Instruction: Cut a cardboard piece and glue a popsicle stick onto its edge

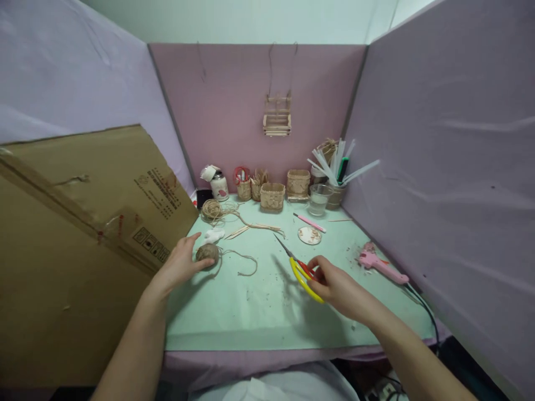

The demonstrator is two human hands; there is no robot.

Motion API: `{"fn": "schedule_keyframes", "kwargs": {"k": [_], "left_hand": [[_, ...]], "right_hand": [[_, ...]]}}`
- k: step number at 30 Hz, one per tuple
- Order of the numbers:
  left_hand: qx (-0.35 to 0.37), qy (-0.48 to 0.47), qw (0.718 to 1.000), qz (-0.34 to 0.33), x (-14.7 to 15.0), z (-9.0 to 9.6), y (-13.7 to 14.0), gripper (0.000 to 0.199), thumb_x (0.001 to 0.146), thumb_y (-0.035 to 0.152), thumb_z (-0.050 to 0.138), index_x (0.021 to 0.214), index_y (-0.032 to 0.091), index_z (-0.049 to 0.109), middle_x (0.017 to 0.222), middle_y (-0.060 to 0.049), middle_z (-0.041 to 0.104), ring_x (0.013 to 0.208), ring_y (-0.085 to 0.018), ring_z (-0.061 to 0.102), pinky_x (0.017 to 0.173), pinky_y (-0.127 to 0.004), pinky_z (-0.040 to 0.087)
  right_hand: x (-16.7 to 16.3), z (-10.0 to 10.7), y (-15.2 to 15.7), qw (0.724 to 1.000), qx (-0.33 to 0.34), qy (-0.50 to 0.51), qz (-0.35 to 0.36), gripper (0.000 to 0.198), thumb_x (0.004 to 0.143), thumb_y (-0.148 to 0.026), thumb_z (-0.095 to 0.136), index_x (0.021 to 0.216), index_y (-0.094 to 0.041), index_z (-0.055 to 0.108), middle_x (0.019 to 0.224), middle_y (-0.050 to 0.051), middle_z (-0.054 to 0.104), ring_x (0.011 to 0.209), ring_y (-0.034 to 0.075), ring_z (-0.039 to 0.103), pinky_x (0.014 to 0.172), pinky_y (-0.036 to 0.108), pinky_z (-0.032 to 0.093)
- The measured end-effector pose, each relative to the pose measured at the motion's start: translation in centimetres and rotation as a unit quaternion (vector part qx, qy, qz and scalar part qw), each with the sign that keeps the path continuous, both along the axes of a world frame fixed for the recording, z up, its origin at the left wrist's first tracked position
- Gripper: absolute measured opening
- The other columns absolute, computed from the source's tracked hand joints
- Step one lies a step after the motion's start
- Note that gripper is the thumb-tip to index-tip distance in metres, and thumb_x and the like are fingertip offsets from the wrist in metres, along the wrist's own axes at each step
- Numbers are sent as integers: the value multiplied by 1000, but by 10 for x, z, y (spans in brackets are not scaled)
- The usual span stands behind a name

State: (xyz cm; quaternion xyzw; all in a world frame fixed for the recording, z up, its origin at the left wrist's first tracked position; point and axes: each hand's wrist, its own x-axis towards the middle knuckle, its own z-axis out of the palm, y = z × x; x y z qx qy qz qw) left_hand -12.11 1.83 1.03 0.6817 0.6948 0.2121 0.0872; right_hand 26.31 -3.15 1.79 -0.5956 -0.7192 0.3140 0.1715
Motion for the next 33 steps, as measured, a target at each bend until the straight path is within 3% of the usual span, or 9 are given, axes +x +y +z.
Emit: {"fn": "schedule_keyframes", "kwargs": {"k": [5, 9, 12, 17, 21, 23, 28, 31, 33], "left_hand": [[-6, -24, 999, -39, 13, -18, 12, 87, 69, 43, 73, 144, 20, 36, 132, -16, 51, 122, -34, 51, 98, -40, 41], [-6, -14, 999, -36, 19, -19, 15, 67, 73, 31, 68, 135, 18, 46, 118, -14, 60, 112, -31, 58, 95, -39, 43], [15, -17, 999, -22, 15, -8, 18, 57, 77, 32, 64, 131, 19, 49, 119, -13, 59, 111, -30, 58, 95, -39, 43], [144, -51, 987, 52, 9, 30, 38, 52, 78, 34, 66, 125, 21, 51, 120, -11, 57, 115, -29, 54, 99, -41, 42], [246, -62, 964, 86, 28, 54, 90, 53, 83, 31, 63, 132, 22, 43, 129, -11, 49, 125, -26, 46, 106, -39, 36], [210, -36, 976, 34, 44, 53, 125, 55, 87, 28, 60, 136, 16, 38, 134, -15, 44, 129, -25, 41, 109, -39, 33], [120, -1, 992, -36, 73, 25, 193, 39, 89, 31, 61, 125, 18, 54, 130, -11, 53, 117, -25, 53, 99, -45, 45], [74, 6, 996, -40, 66, 16, 214, 34, 92, 36, 58, 120, 17, 58, 122, -9, 59, 104, -23, 60, 88, -44, 52], [69, 1, 998, -11, 47, 22, 228, 33, 92, 36, 57, 119, 17, 58, 122, -9, 59, 104, -23, 60, 88, -43, 52]], "right_hand": [[-39, 18, 54, 996, 73, -48, 13, 17, 88, -30, 47, 101, -20, 47, 73, -2, 60, 62, 13, 51, 56, 23, 35], [-85, 12, 115, 992, 85, -92, -2, 19, 86, -24, 51, 104, -18, 49, 89, 6, 66, 72, 16, 56, 59, 25, 32], [-115, 2, 141, 990, 88, -113, -11, 21, 87, -21, 51, 106, -15, 49, 99, 12, 66, 79, 18, 58, 61, 26, 31], [-136, -7, 129, 987, 85, -133, -34, 22, 88, -16, 46, 108, -11, 49, 96, 15, 66, 79, 19, 59, 61, 27, 28], [-134, -6, 105, 985, 86, -146, -30, 23, 87, -16, 45, 109, -10, 49, 93, 13, 65, 80, 21, 59, 59, 28, 27], [-132, -6, 98, 984, 81, -157, -25, 24, 86, -13, 45, 109, -10, 51, 89, 12, 65, 78, 21, 59, 58, 28, 25], [-126, -12, 92, 980, 47, -191, -10, 24, 87, -10, 44, 109, -12, 52, 87, 10, 63, 77, 21, 59, 57, 27, 26], [-121, -21, 93, 982, 37, -184, -3, 24, 87, -9, 43, 109, -14, 53, 88, 9, 63, 80, 21, 61, 58, 26, 29], [-119, -29, 95, 984, 38, -174, 5, 24, 87, -10, 44, 109, -15, 54, 90, 10, 64, 82, 21, 62, 59, 26, 32]]}}
